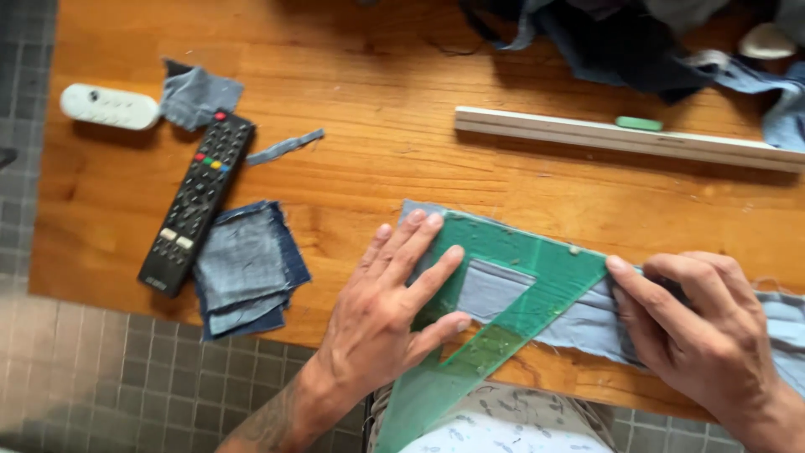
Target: Measuring, marking, and cutting fabric pieces on a wooden table using a ruler, triangle, and scissors.
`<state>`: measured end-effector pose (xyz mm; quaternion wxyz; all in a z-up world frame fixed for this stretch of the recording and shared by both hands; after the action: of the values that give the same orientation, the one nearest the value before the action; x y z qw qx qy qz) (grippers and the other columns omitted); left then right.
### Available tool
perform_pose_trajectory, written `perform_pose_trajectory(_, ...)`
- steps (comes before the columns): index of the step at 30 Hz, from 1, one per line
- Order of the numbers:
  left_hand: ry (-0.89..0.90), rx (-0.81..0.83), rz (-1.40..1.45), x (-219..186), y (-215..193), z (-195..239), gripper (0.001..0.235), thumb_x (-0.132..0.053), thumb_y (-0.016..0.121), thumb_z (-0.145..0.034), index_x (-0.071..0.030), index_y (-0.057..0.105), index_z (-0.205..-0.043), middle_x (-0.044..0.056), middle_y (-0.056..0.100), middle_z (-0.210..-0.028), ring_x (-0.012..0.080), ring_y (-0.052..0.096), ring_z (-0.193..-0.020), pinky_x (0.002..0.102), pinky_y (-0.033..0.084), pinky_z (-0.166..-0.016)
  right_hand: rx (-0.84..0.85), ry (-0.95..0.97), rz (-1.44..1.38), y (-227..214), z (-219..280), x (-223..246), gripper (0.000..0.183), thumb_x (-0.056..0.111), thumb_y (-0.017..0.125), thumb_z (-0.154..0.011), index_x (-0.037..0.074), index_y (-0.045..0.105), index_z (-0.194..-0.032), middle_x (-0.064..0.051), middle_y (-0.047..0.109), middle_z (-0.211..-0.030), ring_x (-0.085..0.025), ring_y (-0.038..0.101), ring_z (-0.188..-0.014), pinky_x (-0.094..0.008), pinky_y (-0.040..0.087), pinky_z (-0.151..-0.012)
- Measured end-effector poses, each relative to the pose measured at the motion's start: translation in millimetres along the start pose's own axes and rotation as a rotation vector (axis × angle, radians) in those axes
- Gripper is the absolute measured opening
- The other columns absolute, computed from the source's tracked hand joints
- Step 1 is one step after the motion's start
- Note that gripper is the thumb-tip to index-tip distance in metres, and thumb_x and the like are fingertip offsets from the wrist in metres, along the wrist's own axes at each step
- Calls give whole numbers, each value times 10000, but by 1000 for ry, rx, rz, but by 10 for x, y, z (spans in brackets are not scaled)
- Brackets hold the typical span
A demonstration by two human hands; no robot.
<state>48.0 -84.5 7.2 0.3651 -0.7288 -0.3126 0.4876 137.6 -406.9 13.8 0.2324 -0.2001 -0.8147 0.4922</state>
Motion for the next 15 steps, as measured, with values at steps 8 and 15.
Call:
perform_pose_trajectory(8,-19,44,-82,-16,73,25,674,-572,752,-1128,-166,661,-1657,249,469,-1832,421,428,-1738,585,301,-1440,-12,-9,-21,-28,-63,-6,264,127,811,-1120,35,858,-1363,-160,713,-1166,-335,671,-955,-496,606,-1004)
perform_pose_trajectory(15,-99,69,-126,-63,110,124,621,-473,664,-1188,-192,592,-1737,226,412,-1877,397,356,-1775,591,199,-1458,19,-38,-38,-34,-107,-69,276,134,789,-1127,57,859,-1383,-154,716,-1170,-319,688,-975,-478,603,-1026)
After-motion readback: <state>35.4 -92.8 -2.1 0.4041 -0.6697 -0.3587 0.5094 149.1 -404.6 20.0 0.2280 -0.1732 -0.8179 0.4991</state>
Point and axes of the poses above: each hand's wrist, its own z-axis away from the middle knuckle, its own y-axis out of the palm, x = y × z, the point moved 5 cm from there along -z, towards the middle knuckle
